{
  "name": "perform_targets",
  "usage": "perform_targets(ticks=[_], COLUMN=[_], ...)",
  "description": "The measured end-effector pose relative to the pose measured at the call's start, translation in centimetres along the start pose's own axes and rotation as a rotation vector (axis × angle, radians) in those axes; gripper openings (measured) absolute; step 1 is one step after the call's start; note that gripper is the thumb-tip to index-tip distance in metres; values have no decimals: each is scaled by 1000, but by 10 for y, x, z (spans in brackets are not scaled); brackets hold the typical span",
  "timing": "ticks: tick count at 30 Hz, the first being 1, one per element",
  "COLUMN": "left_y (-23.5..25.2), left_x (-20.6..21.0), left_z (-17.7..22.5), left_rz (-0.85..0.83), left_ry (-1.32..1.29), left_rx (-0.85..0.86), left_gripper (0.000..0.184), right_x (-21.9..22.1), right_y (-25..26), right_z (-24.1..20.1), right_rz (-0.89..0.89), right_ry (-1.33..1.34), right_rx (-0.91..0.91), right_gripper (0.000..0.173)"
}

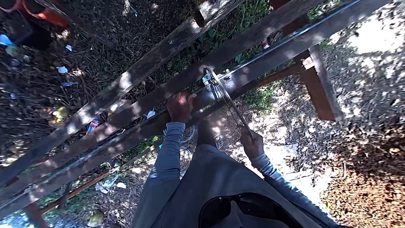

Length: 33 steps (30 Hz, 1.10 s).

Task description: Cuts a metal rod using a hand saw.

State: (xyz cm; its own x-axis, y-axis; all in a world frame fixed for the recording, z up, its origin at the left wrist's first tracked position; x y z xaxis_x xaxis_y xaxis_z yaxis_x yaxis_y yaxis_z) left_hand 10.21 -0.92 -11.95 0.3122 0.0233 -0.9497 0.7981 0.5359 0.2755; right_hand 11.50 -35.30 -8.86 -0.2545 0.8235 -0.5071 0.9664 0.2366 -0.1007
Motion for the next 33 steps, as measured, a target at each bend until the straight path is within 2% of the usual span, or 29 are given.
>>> perform_targets(ticks=[2,4,6,8,11,14,16,18,21,24,26,29,33], left_y=[2,2,-1,0,2,2,1,3,5,0,3,2,2], left_x=[1,3,1,-2,-5,-1,-1,-3,-1,0,-2,-6,-3], left_z=[-1,-1,-2,-1,1,0,1,0,-1,-1,3,2,3], left_rz=[-7,-9,-24,-18,-6,-72,-52,-26,-34,-78,-74,-57,-37], left_ry=[4,1,-4,-15,-12,-3,-10,-13,-13,8,3,9,-4], left_rx=[8,3,-8,-5,-6,-35,-25,-19,-12,-20,-27,-25,-24], left_gripper=[64,63,62,61,66,69,69,68,66,65,66,65,66], right_x=[16,54,91,99,72,31,7,6,49,95,95,73,21], right_y=[25,75,120,134,96,36,10,16,72,124,132,101,25], right_z=[-29,-52,-63,-68,-52,1,11,-10,-47,-59,-62,-55,-1], right_rz=[-5,-22,21,49,-36,-18,1,-1,-28,43,21,-36,0], right_ry=[-84,-123,-52,9,-48,-7,17,-27,-100,21,28,-22,-1], right_rx=[8,57,13,-5,19,31,12,3,41,5,-7,-6,14], right_gripper=[47,47,48,49,54,50,48,49,49,46,44,52,46])
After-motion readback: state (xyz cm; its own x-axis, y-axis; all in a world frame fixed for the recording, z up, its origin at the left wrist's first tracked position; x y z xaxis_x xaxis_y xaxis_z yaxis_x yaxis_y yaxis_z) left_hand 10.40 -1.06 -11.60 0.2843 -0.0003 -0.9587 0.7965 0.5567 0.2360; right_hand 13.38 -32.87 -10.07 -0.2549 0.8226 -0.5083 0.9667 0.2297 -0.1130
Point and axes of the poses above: each hand's wrist, its own y-axis towards the middle knuckle, its own x-axis out of the palm, z = x × y, the point moved 3 cm from there along y, towards the middle knuckle, and after that the axes turned 9 degrees about z, right-handed, at the moved point
